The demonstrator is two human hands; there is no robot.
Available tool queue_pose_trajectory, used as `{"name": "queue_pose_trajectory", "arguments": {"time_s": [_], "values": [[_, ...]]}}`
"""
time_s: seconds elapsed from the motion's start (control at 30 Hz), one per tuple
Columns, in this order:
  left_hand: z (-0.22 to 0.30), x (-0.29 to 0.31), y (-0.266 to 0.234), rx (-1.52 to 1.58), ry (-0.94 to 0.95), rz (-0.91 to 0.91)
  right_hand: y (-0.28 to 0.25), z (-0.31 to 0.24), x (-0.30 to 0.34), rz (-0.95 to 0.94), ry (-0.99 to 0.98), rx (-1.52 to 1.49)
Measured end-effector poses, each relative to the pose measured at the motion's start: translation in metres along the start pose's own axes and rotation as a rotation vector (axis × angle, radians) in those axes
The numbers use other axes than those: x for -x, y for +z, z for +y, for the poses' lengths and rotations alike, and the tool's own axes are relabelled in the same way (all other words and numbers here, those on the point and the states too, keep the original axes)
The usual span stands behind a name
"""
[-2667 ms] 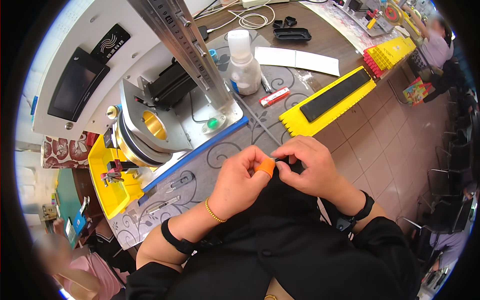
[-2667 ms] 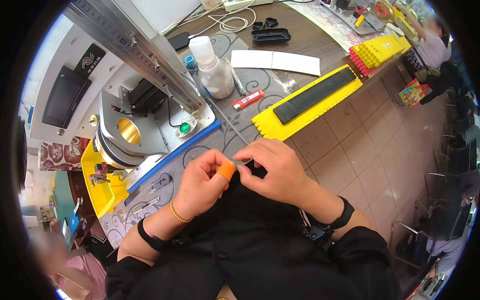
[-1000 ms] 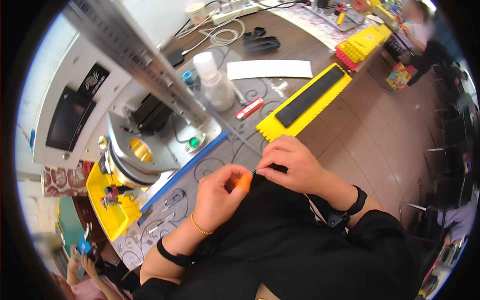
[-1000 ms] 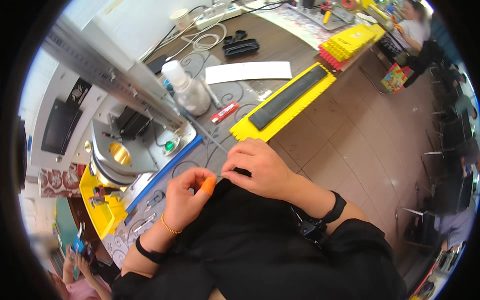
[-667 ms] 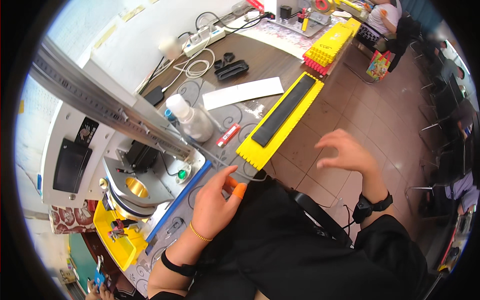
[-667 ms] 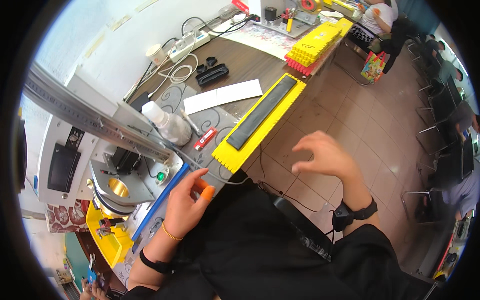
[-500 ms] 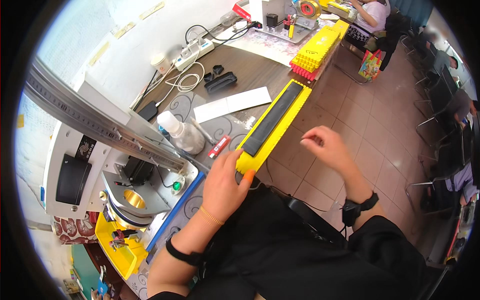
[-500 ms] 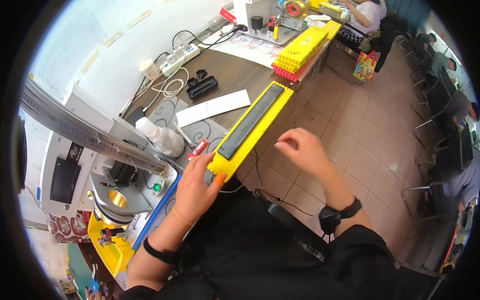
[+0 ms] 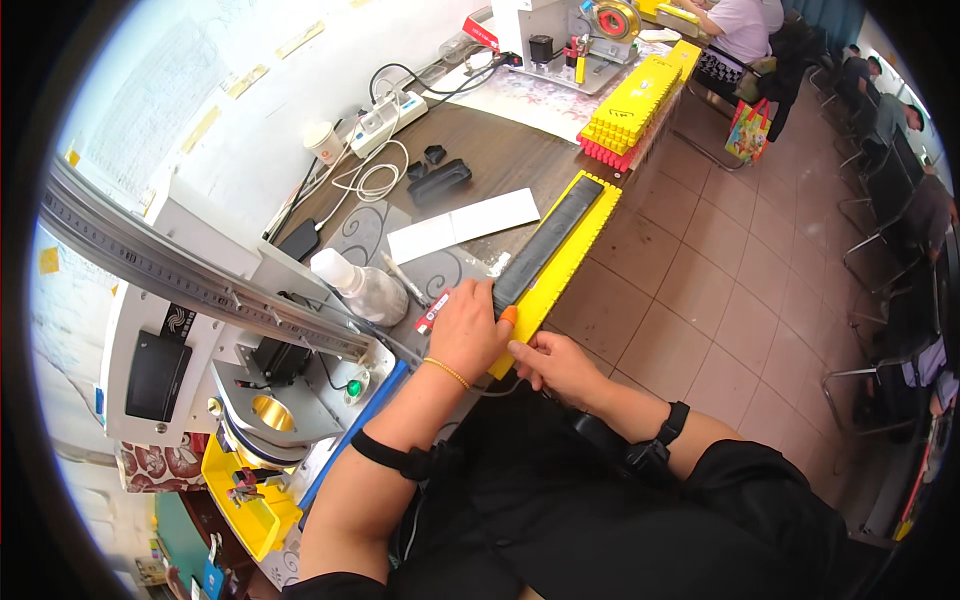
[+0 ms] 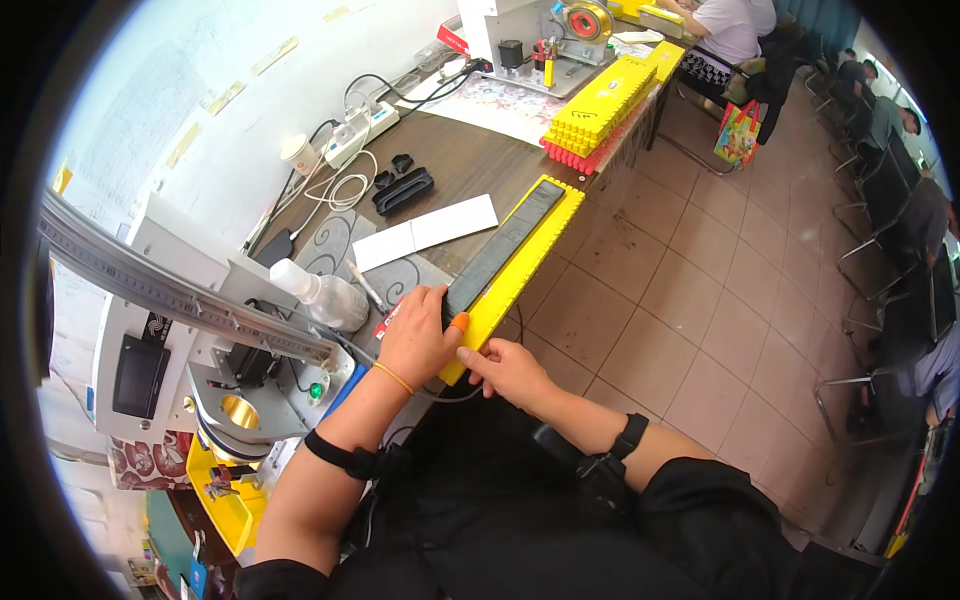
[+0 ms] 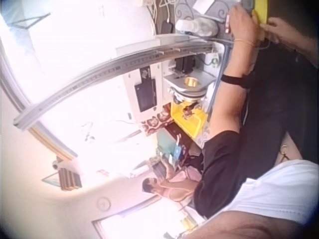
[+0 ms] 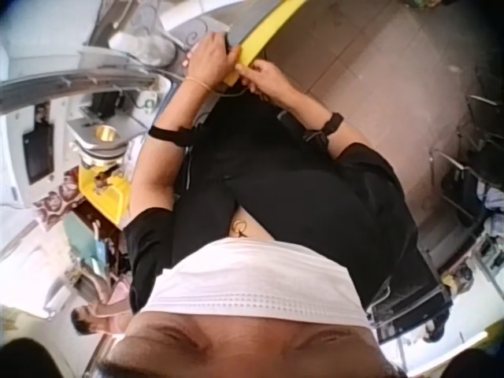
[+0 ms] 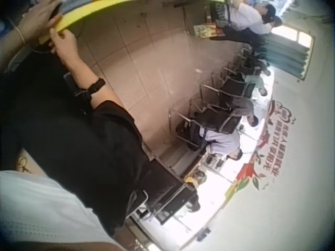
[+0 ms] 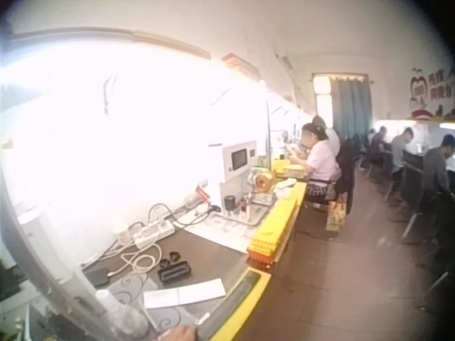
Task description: Assembling and labeling yellow plastic components, likely electronic parts or sensors, using a winding machine and manual marking.
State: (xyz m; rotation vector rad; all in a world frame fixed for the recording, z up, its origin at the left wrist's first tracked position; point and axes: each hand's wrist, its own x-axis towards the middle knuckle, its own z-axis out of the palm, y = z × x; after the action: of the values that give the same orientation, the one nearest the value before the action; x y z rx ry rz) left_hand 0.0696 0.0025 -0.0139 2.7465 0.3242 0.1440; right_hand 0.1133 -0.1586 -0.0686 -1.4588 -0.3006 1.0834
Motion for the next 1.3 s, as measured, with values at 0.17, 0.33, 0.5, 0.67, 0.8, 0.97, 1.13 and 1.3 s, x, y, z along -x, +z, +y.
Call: {"name": "queue_pose_trajectory", "arguments": {"time_s": [0.17, 0.33, 0.5, 0.67, 0.8, 0.97, 1.13, 1.3], "values": [[-0.008, 0.002, 0.006, 0.088, 0.029, 0.103, -0.001, 0.011, 0.003, -0.028, -0.035, -0.132], [-0.007, 0.008, 0.002, 0.147, 0.028, 0.215, -0.011, 0.021, 0.029, -0.006, -0.011, -0.194], [-0.014, 0.016, 0.004, 0.195, 0.059, 0.278, -0.021, 0.027, 0.052, 0.0, -0.041, -0.183], [-0.012, 0.023, -0.003, 0.197, 0.047, 0.241, -0.022, 0.03, 0.066, 0.002, -0.017, -0.171], [-0.016, 0.029, -0.003, 0.151, 0.072, 0.267, -0.023, 0.03, 0.073, 0.04, -0.04, -0.163], [-0.022, 0.03, -0.009, 0.172, 0.118, 0.398, -0.032, 0.034, 0.078, 0.102, -0.052, -0.204], [-0.032, 0.02, -0.007, 0.099, 0.176, 0.469, -0.032, 0.031, 0.082, 0.093, -0.062, -0.175], [-0.039, 0.027, 0.009, -0.028, 0.146, 0.459, -0.026, 0.031, 0.071, 0.067, -0.123, -0.195]]}}
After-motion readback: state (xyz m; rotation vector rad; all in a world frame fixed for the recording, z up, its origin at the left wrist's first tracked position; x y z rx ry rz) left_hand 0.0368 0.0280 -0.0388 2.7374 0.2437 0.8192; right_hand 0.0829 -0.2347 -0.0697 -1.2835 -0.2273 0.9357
